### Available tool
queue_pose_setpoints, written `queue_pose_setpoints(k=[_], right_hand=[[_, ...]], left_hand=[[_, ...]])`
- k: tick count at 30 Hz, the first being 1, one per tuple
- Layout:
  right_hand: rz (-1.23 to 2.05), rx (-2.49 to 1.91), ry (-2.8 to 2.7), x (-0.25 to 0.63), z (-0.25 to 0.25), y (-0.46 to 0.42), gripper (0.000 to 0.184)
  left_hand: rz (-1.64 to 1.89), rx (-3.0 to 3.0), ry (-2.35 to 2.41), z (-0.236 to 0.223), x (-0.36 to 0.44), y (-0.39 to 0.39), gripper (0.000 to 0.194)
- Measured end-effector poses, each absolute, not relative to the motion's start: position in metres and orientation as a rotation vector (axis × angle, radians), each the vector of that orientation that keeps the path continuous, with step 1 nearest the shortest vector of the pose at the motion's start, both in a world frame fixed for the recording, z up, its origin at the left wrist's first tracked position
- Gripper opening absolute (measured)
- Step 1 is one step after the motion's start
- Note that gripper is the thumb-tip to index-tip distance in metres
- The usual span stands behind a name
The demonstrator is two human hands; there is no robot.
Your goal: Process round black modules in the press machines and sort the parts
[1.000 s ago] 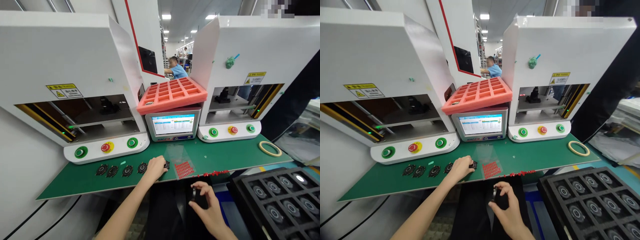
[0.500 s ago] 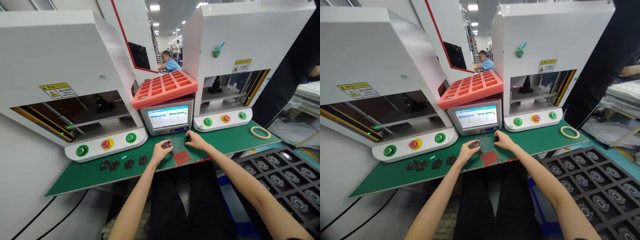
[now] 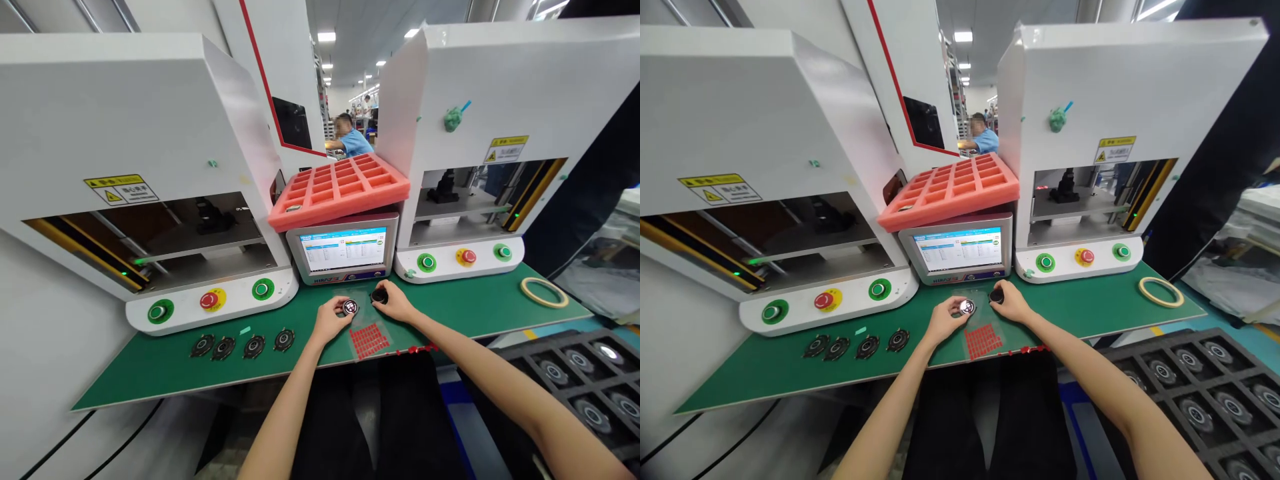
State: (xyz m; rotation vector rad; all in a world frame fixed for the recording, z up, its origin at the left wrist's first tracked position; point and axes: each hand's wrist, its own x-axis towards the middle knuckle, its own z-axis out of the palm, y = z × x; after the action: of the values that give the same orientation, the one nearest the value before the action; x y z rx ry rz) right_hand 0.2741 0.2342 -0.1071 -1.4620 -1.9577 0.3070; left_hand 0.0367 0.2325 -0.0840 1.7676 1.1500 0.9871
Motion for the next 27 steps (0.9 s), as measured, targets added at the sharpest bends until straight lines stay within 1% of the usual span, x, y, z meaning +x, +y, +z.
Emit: queue_pose_setpoints(k=[8, 13, 16, 19, 25, 27], right_hand=[[0.260, -1.429, -1.981, 0.268, -0.100, 0.236, 0.033], [0.280, -1.491, -1.992, 0.262, -0.084, 0.231, 0.029], [0.306, -1.508, -2.014, 0.268, -0.082, 0.239, 0.036], [0.326, -1.499, -2.022, 0.272, -0.083, 0.244, 0.036], [0.356, -1.459, -2.015, 0.271, -0.082, 0.242, 0.033], [0.363, -1.459, -2.003, 0.271, -0.081, 0.242, 0.033]], left_hand=[[1.000, 1.911, 1.193, -0.086, 0.036, 0.236, 0.029], [0.935, 1.986, 1.206, -0.089, 0.031, 0.236, 0.041], [0.866, 2.218, 1.354, -0.093, 0.033, 0.245, 0.045], [0.756, 2.362, 1.433, -0.092, 0.038, 0.248, 0.048], [0.599, 2.389, 1.475, -0.085, 0.041, 0.243, 0.051], [0.622, 2.393, 1.462, -0.087, 0.041, 0.245, 0.050]])
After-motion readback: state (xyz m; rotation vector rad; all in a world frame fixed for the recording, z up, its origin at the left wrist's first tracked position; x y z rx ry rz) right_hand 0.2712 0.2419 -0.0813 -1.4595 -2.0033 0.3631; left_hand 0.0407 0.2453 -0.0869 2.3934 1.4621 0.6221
